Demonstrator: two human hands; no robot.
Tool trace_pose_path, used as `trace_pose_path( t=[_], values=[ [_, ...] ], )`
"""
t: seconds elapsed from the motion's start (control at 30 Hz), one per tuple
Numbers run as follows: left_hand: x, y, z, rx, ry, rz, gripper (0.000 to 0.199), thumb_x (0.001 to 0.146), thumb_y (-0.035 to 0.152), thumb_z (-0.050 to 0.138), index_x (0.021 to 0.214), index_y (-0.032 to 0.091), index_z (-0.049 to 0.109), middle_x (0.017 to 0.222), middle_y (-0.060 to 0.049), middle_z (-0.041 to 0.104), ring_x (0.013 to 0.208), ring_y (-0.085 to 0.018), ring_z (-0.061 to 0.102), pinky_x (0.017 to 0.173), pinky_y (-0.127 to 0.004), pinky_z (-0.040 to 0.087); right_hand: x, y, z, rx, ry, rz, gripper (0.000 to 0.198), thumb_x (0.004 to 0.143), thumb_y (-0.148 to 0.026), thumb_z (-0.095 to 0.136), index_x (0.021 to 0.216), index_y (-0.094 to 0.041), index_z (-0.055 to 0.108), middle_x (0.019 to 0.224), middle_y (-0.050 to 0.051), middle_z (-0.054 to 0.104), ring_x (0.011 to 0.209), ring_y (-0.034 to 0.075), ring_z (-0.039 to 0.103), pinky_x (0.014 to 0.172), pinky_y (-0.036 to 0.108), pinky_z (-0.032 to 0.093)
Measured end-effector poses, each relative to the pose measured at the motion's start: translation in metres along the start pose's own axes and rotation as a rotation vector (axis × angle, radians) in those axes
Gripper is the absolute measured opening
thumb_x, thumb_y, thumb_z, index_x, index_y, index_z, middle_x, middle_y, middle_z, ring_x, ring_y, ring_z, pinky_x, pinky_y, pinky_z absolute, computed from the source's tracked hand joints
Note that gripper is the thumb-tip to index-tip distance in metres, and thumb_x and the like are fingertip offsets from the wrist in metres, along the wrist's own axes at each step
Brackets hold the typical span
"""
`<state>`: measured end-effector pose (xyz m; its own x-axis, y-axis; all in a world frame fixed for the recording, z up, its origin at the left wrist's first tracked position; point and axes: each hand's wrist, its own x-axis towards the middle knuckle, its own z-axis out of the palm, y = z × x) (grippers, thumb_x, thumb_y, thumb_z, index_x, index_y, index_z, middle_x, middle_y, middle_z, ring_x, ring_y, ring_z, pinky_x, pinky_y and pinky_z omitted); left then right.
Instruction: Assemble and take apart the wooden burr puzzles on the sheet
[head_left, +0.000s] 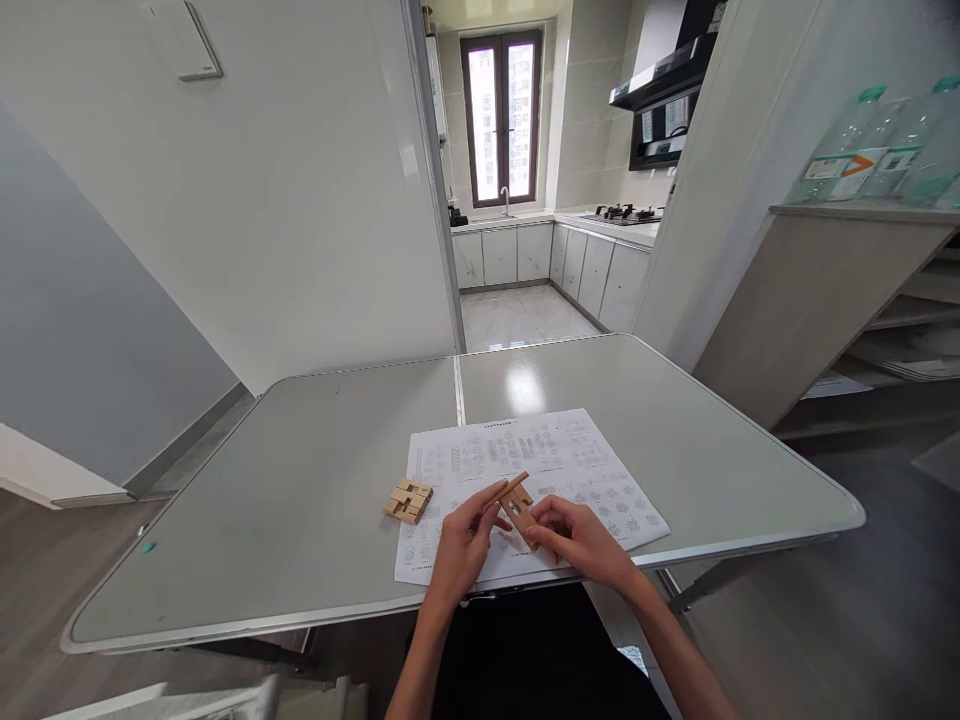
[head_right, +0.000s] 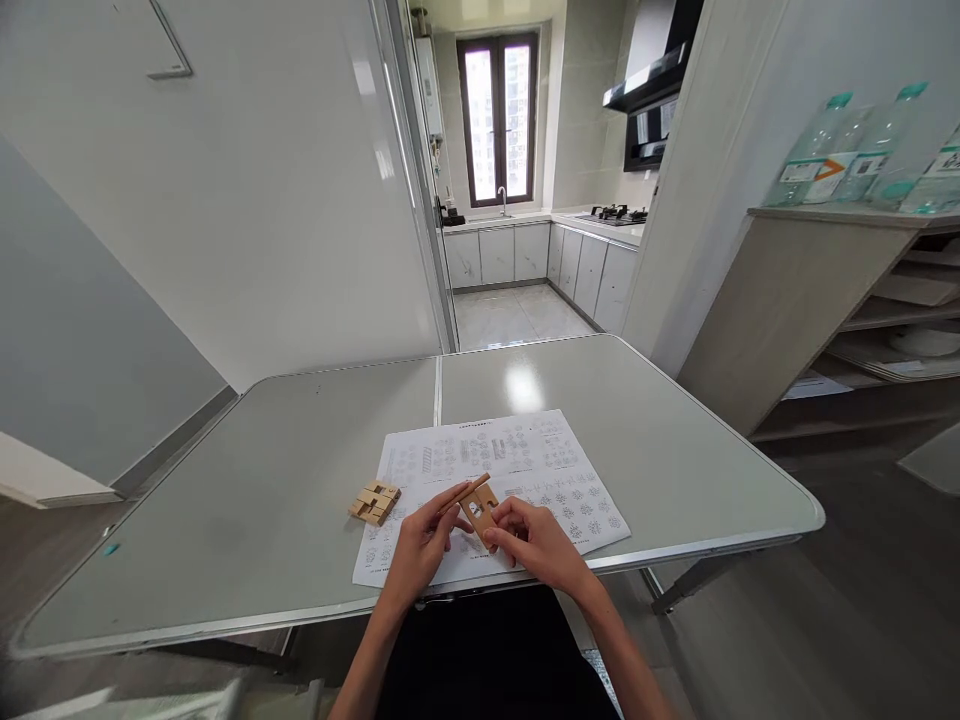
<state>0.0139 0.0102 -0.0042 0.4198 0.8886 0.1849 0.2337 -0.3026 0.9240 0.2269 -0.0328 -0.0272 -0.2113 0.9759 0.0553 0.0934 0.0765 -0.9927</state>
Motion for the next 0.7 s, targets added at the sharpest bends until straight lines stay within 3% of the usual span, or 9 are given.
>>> trace_pose_path(
  t=[0.23,0.4,0.47,0.6,0.7],
  values=[
    [0.001,0.002,-0.001,0.008,-0.057,0.035,0.039,0.103,0.039,0.057,0.141,0.032,0.064,0.144,-0.007,0.067,0.085,-0.021,0.079,0.082,-0.037,0.063,0.001,0.004,-0.001,-0.01,0.027,-0.023,0.035,0.097,-0.056,0.065,0.094,-0.021,0.062,0.073,0.0,0.071,0.057,0.014,0.058,0.058,0.027,0.045],
    [0.0,0.004,-0.001,0.015,-0.088,0.049,0.041,0.103,0.036,0.058,0.143,0.034,0.062,0.152,-0.008,0.06,0.079,-0.018,0.078,0.079,-0.035,0.063,0.001,0.005,-0.001,0.009,0.058,-0.005,0.041,0.094,-0.062,0.065,0.093,-0.021,0.063,0.071,-0.001,0.068,0.055,0.014,0.058,0.054,0.027,0.046],
    [0.0,0.005,-0.001,0.024,-0.098,0.057,0.041,0.103,0.036,0.057,0.144,0.034,0.062,0.145,-0.009,0.066,0.079,-0.019,0.078,0.077,-0.034,0.062,0.0,0.003,-0.001,0.016,0.06,-0.002,0.042,0.094,-0.063,0.064,0.094,-0.021,0.063,0.068,-0.002,0.066,0.055,0.014,0.058,0.054,0.027,0.047],
    [-0.002,0.01,0.002,0.101,-0.17,0.091,0.041,0.103,0.037,0.058,0.142,0.031,0.064,0.103,-0.005,0.082,0.083,-0.022,0.077,0.074,-0.031,0.059,0.0,-0.005,0.0,0.018,0.05,-0.009,0.041,0.095,-0.063,0.063,0.09,-0.021,0.062,0.067,-0.002,0.063,0.053,0.014,0.057,0.053,0.028,0.046],
    [-0.002,0.011,0.004,0.106,-0.17,0.114,0.041,0.103,0.038,0.058,0.142,0.03,0.064,0.101,-0.005,0.082,0.082,-0.022,0.076,0.072,-0.03,0.058,0.001,-0.008,0.0,0.005,0.062,-0.006,0.041,0.095,-0.063,0.063,0.091,-0.022,0.063,0.069,-0.002,0.064,0.054,0.015,0.057,0.055,0.029,0.047]
  ],
)
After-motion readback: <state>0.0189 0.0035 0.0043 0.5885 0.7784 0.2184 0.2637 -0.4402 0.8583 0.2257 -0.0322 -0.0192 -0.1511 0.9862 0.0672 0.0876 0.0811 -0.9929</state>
